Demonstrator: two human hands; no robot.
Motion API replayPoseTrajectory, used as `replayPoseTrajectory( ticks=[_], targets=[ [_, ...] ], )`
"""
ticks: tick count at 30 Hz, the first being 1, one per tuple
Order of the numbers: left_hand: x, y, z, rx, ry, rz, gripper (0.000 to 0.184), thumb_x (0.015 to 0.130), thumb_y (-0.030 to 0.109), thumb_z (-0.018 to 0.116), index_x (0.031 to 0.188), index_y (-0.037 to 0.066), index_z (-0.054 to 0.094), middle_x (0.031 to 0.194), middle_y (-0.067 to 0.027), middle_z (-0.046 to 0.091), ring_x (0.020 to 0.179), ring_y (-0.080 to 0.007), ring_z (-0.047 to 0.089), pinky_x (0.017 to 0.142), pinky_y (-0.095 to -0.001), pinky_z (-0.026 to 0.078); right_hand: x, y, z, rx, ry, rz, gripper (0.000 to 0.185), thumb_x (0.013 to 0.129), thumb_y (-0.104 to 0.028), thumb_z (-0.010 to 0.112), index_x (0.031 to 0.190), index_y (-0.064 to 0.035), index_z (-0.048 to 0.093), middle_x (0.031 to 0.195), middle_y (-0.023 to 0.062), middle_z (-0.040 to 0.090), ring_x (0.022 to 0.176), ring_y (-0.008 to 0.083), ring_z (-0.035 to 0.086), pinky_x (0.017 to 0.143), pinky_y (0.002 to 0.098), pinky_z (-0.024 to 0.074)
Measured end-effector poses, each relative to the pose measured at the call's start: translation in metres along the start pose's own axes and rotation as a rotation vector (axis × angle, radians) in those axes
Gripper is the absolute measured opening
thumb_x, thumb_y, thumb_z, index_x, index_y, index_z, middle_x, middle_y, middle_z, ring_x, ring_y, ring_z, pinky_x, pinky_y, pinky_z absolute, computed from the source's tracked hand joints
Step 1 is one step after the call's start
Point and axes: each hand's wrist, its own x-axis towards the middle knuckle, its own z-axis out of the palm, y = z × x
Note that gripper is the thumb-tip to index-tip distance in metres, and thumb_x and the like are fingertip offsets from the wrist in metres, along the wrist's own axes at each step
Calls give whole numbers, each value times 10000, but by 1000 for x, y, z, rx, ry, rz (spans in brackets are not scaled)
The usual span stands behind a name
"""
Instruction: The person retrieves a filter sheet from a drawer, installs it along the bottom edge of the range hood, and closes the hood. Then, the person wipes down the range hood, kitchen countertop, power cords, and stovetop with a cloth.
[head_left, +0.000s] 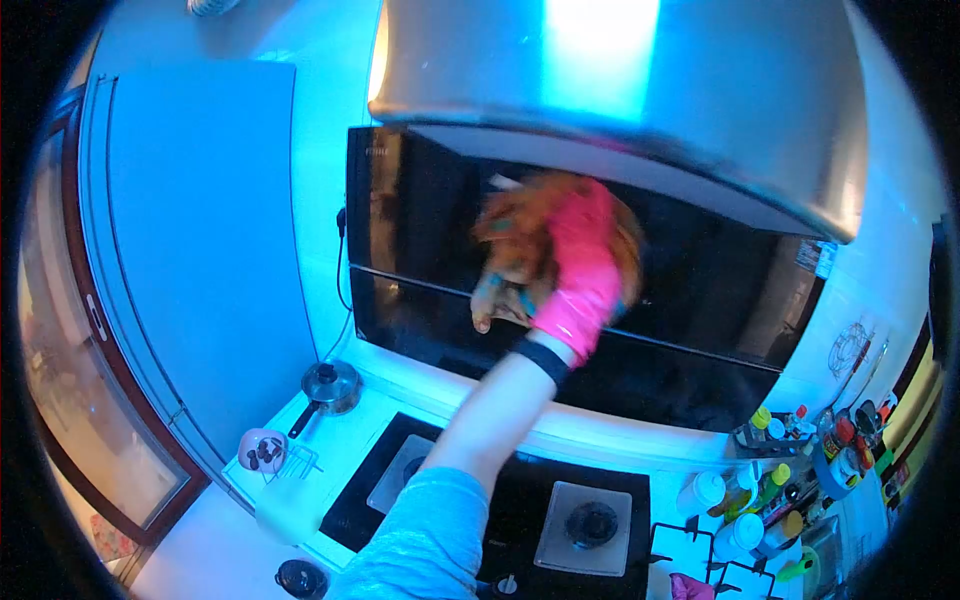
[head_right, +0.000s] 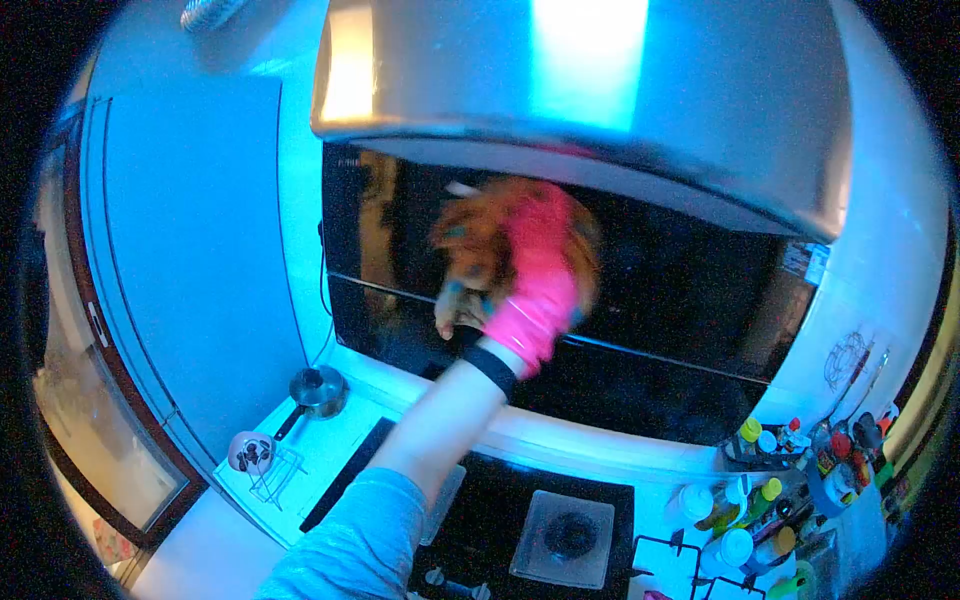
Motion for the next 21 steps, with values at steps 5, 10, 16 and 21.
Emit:
replayPoseTrajectory(
  ticks=[5,10,16,21],
  targets=[
    [-67,113,61,-21,-141,258,458,992,257,394,1433,136,419,1447,-143,436,1353,-330,373,1119,-474,305,-20,27,-7,172,68,-5,500,991,-403,532,1230,28,617,978,136,718,848,194,642,784,328,502],
    [-73,99,-67,447,-154,161,285,960,281,461,1167,116,568,1190,-115,591,1041,-256,564,931,-432,451,-36,65,-22,185,73,-53,500,990,-406,529,1208,33,625,949,148,714,881,215,640,828,343,497],
    [-38,52,-265,2333,607,186,417,869,323,576,1197,66,587,994,-69,640,997,-214,609,966,-405,474,-36,100,-30,179,88,-93,487,995,-396,518,1212,27,624,975,155,711,900,218,646,835,340,499],
    [164,27,-305,807,558,50,385,927,397,532,1146,83,578,1028,-112,641,1017,-257,617,941,-421,480,-31,117,-36,177,104,-100,477,999,-388,509,1215,21,623,997,162,709,915,221,651,842,337,501]
  ],
)
